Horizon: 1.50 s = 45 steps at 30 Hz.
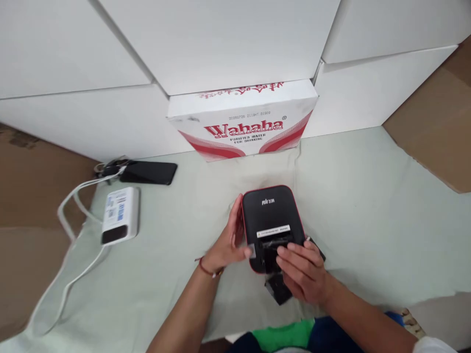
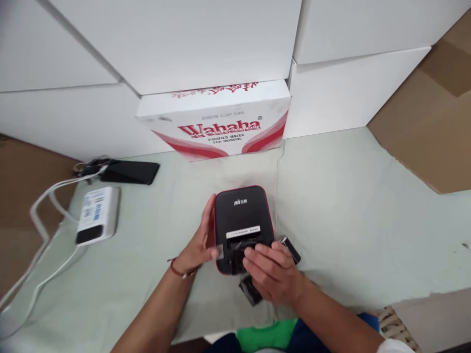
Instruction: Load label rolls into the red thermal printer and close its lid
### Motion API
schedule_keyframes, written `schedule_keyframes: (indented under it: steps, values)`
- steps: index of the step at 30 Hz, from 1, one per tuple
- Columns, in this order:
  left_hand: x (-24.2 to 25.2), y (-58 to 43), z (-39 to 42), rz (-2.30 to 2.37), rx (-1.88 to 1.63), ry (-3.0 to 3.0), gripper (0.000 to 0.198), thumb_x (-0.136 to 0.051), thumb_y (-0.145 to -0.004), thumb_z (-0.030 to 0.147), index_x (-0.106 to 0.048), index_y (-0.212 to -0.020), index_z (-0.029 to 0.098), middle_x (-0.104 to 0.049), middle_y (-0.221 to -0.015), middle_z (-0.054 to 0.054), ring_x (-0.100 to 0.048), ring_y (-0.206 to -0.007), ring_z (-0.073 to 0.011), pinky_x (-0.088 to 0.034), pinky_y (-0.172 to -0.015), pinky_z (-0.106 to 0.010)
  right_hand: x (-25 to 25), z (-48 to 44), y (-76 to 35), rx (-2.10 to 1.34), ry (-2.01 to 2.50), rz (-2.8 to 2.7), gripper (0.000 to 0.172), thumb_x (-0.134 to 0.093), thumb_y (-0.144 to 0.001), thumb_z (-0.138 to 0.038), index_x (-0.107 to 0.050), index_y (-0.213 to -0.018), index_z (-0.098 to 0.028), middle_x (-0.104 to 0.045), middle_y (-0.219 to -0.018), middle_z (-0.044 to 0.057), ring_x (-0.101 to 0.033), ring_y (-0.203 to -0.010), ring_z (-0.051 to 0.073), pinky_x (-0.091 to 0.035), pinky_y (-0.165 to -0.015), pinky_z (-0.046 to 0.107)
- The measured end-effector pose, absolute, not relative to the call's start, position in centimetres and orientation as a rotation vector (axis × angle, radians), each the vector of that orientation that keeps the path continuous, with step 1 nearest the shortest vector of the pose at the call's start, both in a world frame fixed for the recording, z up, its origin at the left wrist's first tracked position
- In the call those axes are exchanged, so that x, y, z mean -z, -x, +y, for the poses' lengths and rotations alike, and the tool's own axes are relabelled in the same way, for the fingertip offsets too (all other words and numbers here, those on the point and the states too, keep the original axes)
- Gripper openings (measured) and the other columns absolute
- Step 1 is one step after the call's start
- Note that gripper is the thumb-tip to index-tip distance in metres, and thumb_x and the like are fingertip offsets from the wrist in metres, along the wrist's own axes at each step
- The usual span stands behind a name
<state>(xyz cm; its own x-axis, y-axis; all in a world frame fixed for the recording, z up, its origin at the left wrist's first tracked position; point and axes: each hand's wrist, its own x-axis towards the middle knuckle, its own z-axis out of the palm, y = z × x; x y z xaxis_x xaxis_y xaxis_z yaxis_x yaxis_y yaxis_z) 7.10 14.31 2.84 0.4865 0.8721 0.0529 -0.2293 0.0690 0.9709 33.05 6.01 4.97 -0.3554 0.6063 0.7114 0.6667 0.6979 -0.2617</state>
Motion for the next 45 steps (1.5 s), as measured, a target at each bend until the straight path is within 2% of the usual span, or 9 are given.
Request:
schedule_keyframes:
  steps: [8, 16, 24, 27, 31, 35, 39, 43, 45]
  values:
    - [-5.1, -7.2, 13.1, 0.695, -0.965, -1.236, 0.12, -0.088, -0.096, 0.065, -0.012, -0.187, 0.05, -0.021, -0.199, -0.006, -0.024, -0.184, -0.0417, -0.026, -0.149, -0.061, -6.6, 5.4, -33.9, 0.029, 0.959, -2.135, 0.035, -0.06, -0.112, -0.012, -0.087, -0.114, -0.034, -0.078, -0.157, -0.013, -0.053, -0.166, 0.011, -0.036, -0.146, 0.033]
    - [-3.5, -7.5, 13.8, 0.717, -0.976, -1.167, 0.12, -0.095, -0.089, 0.065, -0.026, -0.185, 0.045, -0.028, -0.196, -0.008, -0.023, -0.184, -0.0425, -0.018, -0.151, -0.065, -5.9, 5.8, -32.7, 0.048, 1.019, -2.039, 0.038, -0.056, -0.101, -0.006, -0.081, -0.125, -0.022, -0.091, -0.116, 0.001, -0.06, -0.157, 0.013, -0.034, -0.145, 0.036]
    - [-3.1, -7.5, 13.3, 0.657, -0.975, -1.133, 0.125, -0.097, -0.089, 0.06, -0.019, -0.185, 0.052, -0.017, -0.199, -0.005, -0.018, -0.185, -0.0427, -0.012, -0.15, -0.069, -5.4, 5.0, -32.8, 0.044, 1.011, -2.02, 0.031, -0.061, -0.098, -0.003, -0.082, -0.108, -0.023, -0.074, -0.164, -0.002, -0.062, -0.154, 0.016, -0.035, -0.146, 0.039]
    - [-3.4, -7.7, 13.4, 0.665, -0.962, -1.104, 0.125, -0.097, -0.089, 0.059, -0.016, -0.185, 0.055, -0.016, -0.2, -0.002, -0.011, -0.186, -0.0411, -0.005, -0.151, -0.068, -5.6, 5.2, -33.2, 0.047, 0.994, -2.044, 0.03, -0.062, -0.101, -0.005, -0.083, -0.112, -0.023, -0.083, -0.149, 0.0, -0.063, -0.153, 0.016, -0.036, -0.145, 0.038]
    - [-3.4, -8.0, 13.6, 0.658, -0.972, -1.085, 0.124, -0.094, -0.093, 0.057, -0.011, -0.184, 0.057, -0.013, -0.201, -0.001, -0.012, -0.187, -0.0368, -0.011, -0.152, -0.063, -5.9, 5.2, -33.5, 0.033, 1.04, -2.084, 0.037, -0.063, -0.101, -0.004, -0.082, -0.128, -0.022, -0.091, -0.124, 0.003, -0.068, -0.148, 0.016, -0.036, -0.144, 0.038]
    - [-2.6, -8.2, 14.0, 0.621, -0.99, -1.137, 0.122, -0.092, -0.096, 0.053, -0.01, -0.186, 0.052, -0.01, -0.201, -0.001, -0.008, -0.187, -0.0339, -0.007, -0.152, -0.06, -6.2, 5.4, -33.0, 0.101, 1.046, -2.046, 0.045, -0.064, -0.099, -0.004, -0.078, -0.137, -0.022, -0.091, -0.124, 0.006, -0.075, -0.137, 0.02, -0.048, -0.136, 0.043]
    - [-1.9, -8.6, 14.5, 0.564, -1.015, -1.153, 0.114, -0.09, -0.098, 0.05, -0.017, -0.186, 0.05, -0.005, -0.201, 0.001, -0.002, -0.188, -0.0321, -0.011, -0.152, -0.057, -7.4, 6.4, -32.8, 0.106, 1.01, -2.06, 0.034, -0.067, -0.102, -0.008, -0.079, -0.132, -0.019, -0.09, -0.122, 0.011, -0.078, -0.12, 0.025, -0.06, -0.12, 0.048]
    - [-1.8, -8.9, 14.8, 0.556, -1.029, -1.122, 0.114, -0.096, -0.091, 0.051, -0.03, -0.184, 0.043, -0.021, -0.199, -0.006, -0.016, -0.186, -0.038, -0.021, -0.151, -0.058, -11.1, 8.4, -33.9, -0.136, 0.911, -2.173, 0.021, -0.071, -0.105, -0.01, -0.079, -0.122, -0.02, -0.089, -0.115, 0.011, -0.076, -0.104, 0.025, -0.068, -0.094, 0.044]
    - [-2.5, -8.9, 15.4, 0.574, -1.04, -1.04, 0.112, -0.099, -0.087, 0.05, -0.039, -0.181, 0.042, -0.03, -0.196, -0.006, -0.024, -0.184, -0.0389, -0.025, -0.15, -0.06, -13.5, 9.7, -34.6, -0.344, 0.874, -2.277, 0.012, -0.073, -0.109, -0.019, -0.079, -0.119, -0.022, -0.088, -0.113, 0.009, -0.078, -0.102, 0.024, -0.068, -0.093, 0.044]
